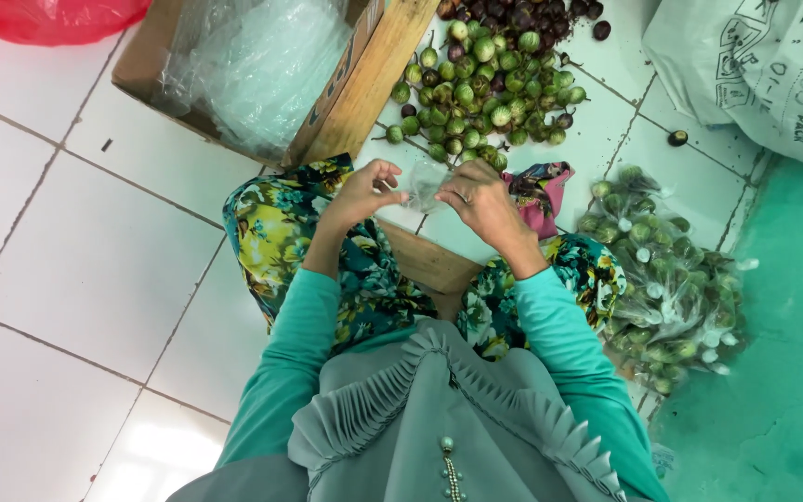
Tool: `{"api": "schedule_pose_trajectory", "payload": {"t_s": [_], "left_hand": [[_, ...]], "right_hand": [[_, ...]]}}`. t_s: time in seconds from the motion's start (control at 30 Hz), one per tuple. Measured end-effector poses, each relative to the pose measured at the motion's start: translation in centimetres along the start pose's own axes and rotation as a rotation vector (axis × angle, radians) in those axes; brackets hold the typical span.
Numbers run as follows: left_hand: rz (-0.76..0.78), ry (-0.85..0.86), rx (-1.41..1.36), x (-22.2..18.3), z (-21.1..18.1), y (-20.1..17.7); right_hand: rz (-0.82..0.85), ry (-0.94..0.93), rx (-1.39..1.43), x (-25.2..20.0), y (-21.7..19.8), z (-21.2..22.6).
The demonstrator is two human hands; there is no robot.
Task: Packaging small green fruits into plastic bags and sealing them.
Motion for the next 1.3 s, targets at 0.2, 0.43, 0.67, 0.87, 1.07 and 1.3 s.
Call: {"api": "schedule_pose_trajectory", "payload": {"t_s": [0.2, 0.43, 0.67, 0.87, 1.07, 1.3], "left_hand": [[0.115, -0.115, 0.472, 0.3, 0.6, 3.7], [0.122, 0.139, 0.357, -0.3, -4.8, 8.3], [0.202, 0.195, 0.051, -3.5, -10.0, 10.2], [0.243, 0.182, -0.101, -4.6, -12.4, 11.0], [0.294, 0.077, -0.043, -5.1, -10.7, 11.2], [0.439, 0.094, 0.256, -5.6, -8.8, 12.4]], "right_hand": [[-0.002, -0.102, 0.067, 3.1, -4.5, 5.2], [-0.027, -0.099, 0.091, 5.4, -10.9, 8.3], [-0.106, 0.008, 0.211, 5.7, -15.0, 9.7], [-0.179, 0.041, 0.302, 3.9, -15.8, 9.0], [0.055, 0.069, 0.216, 2.5, -16.8, 7.8], [0.136, 0.12, 0.261, 1.6, -17.0, 7.5]]}}
Point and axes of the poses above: each hand's wrist, its own x-axis towards the middle knuckle, its own y-axis out of the palm, z = x × y, the point moved 5 cm from there along x, towards the middle knuckle, and after that the axes turned 2 degrees about -x, right-handed, at the moved point
